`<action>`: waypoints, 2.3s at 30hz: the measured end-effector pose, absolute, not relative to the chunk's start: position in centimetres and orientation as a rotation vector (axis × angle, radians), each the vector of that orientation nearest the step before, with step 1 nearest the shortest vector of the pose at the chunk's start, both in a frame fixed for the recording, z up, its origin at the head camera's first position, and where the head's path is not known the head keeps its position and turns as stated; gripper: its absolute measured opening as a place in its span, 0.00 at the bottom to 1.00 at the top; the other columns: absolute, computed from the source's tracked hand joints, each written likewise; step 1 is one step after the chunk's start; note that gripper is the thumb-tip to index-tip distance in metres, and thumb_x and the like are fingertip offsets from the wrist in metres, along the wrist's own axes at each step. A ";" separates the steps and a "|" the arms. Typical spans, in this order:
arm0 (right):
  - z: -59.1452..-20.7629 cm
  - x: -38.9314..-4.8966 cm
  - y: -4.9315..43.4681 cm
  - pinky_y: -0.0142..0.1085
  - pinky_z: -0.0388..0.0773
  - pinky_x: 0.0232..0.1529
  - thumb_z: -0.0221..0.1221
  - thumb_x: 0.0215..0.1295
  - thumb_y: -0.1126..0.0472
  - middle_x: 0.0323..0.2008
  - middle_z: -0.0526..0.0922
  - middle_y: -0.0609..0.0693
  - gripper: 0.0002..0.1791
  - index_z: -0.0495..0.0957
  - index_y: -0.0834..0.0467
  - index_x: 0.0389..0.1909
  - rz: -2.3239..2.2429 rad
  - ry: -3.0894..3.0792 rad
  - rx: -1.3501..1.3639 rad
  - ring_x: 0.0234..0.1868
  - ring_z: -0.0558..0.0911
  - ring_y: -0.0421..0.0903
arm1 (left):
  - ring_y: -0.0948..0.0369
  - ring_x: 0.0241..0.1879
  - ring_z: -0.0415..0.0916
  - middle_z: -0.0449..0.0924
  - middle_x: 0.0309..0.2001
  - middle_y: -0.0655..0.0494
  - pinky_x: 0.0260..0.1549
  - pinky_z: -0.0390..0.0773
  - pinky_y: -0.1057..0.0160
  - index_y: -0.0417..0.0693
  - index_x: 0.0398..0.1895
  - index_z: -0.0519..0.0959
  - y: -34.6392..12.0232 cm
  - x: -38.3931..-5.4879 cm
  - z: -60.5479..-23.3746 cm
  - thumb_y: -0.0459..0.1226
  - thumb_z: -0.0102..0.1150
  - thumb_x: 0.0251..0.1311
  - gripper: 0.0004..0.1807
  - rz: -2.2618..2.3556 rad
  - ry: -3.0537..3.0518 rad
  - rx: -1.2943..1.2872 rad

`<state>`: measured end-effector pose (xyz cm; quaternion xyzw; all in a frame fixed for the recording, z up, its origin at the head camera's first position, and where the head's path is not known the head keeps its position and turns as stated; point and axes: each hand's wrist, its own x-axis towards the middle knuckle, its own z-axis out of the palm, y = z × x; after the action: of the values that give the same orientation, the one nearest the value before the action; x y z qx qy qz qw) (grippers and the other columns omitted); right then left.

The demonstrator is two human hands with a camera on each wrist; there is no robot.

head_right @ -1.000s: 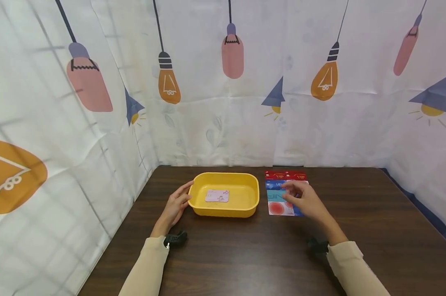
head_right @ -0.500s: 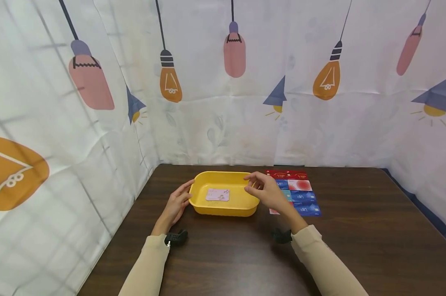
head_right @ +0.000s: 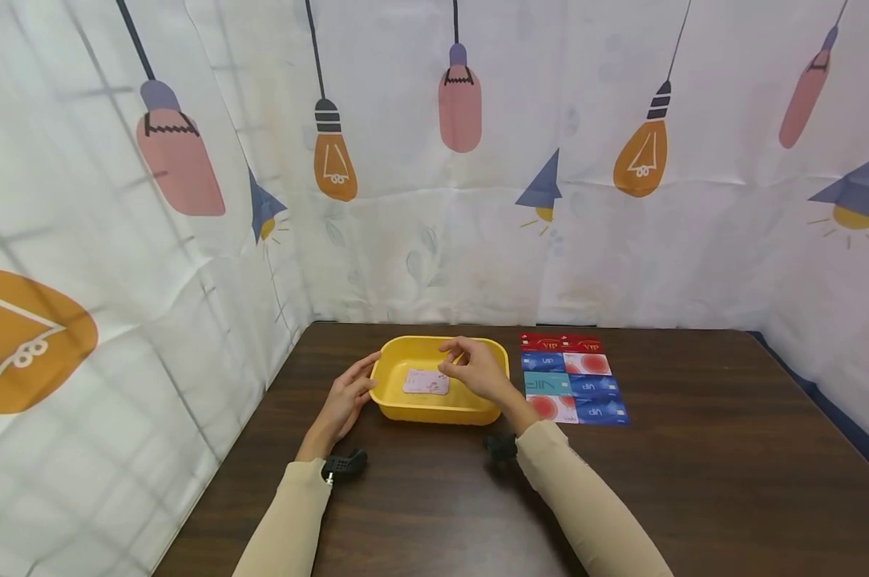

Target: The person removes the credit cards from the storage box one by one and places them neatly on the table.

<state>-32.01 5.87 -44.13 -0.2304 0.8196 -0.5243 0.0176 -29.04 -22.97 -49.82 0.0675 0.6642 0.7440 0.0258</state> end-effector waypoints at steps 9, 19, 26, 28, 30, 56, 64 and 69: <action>-44.7 -33.4 4.2 0.32 0.74 0.36 0.66 0.67 0.59 0.39 0.81 0.53 0.21 0.79 0.62 0.59 -1.640 2.507 -0.580 0.34 0.74 0.48 | 0.51 0.78 0.57 0.59 0.79 0.48 0.61 0.79 0.63 0.48 0.76 0.67 -22.9 -29.0 -50.0 0.28 0.49 0.71 0.30 2.312 2.052 0.215; -45.4 -33.9 4.3 0.34 0.73 0.38 0.67 0.66 0.61 0.38 0.81 0.53 0.21 0.80 0.62 0.59 -1.579 2.514 -0.500 0.36 0.74 0.49 | 0.52 0.78 0.58 0.60 0.79 0.50 0.59 0.79 0.66 0.50 0.76 0.68 -22.8 -29.0 -49.8 0.29 0.50 0.71 0.30 2.322 2.048 0.214; -45.7 -33.9 4.1 0.33 0.72 0.32 0.69 0.62 0.63 0.38 0.82 0.53 0.23 0.80 0.61 0.59 -1.476 2.542 -0.480 0.33 0.75 0.47 | 0.49 0.78 0.57 0.58 0.79 0.47 0.59 0.80 0.66 0.49 0.77 0.66 -22.8 -29.0 -49.9 0.29 0.48 0.72 0.30 2.307 2.064 0.220; -45.8 -33.9 4.1 0.32 0.72 0.31 0.69 0.62 0.63 0.38 0.82 0.53 0.23 0.80 0.60 0.59 -1.439 2.555 -0.487 0.34 0.75 0.47 | 0.50 0.78 0.58 0.60 0.79 0.48 0.58 0.80 0.67 0.49 0.76 0.67 -22.8 -29.0 -49.9 0.29 0.49 0.72 0.30 2.318 2.060 0.202; -45.9 -33.9 4.0 0.32 0.72 0.31 0.70 0.62 0.63 0.38 0.82 0.53 0.23 0.79 0.60 0.59 -1.414 2.561 -0.489 0.34 0.75 0.47 | 0.50 0.78 0.58 0.60 0.79 0.47 0.57 0.80 0.68 0.49 0.76 0.67 -22.7 -29.1 -49.9 0.28 0.48 0.71 0.30 2.323 2.061 0.206; -45.9 -33.9 3.6 0.31 0.73 0.30 0.74 0.56 0.61 0.35 0.79 0.54 0.30 0.78 0.60 0.61 -1.241 2.574 -0.363 0.32 0.74 0.47 | 0.54 0.79 0.57 0.59 0.79 0.50 0.63 0.77 0.61 0.50 0.76 0.67 -23.0 -29.0 -49.8 0.29 0.48 0.71 0.30 2.297 2.076 0.193; -46.0 -33.9 3.4 0.32 0.74 0.33 0.77 0.53 0.60 0.39 0.80 0.55 0.32 0.81 0.57 0.61 -1.197 2.607 -0.345 0.36 0.75 0.48 | 0.54 0.78 0.57 0.60 0.79 0.50 0.67 0.75 0.56 0.51 0.76 0.68 -22.9 -29.0 -49.8 0.29 0.48 0.72 0.29 2.300 2.071 0.176; -46.2 -34.0 3.1 0.36 0.75 0.39 0.78 0.50 0.60 0.43 0.82 0.56 0.33 0.82 0.56 0.61 -1.141 2.655 -0.331 0.40 0.76 0.50 | 0.52 0.78 0.58 0.60 0.79 0.49 0.64 0.77 0.60 0.50 0.76 0.67 -22.8 -28.9 -49.8 0.29 0.48 0.72 0.29 2.305 2.067 0.178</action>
<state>-34.00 3.14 -46.23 -0.1131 0.9066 -0.3895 0.1163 -28.94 -22.80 -49.76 0.0574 0.6664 0.7431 0.0201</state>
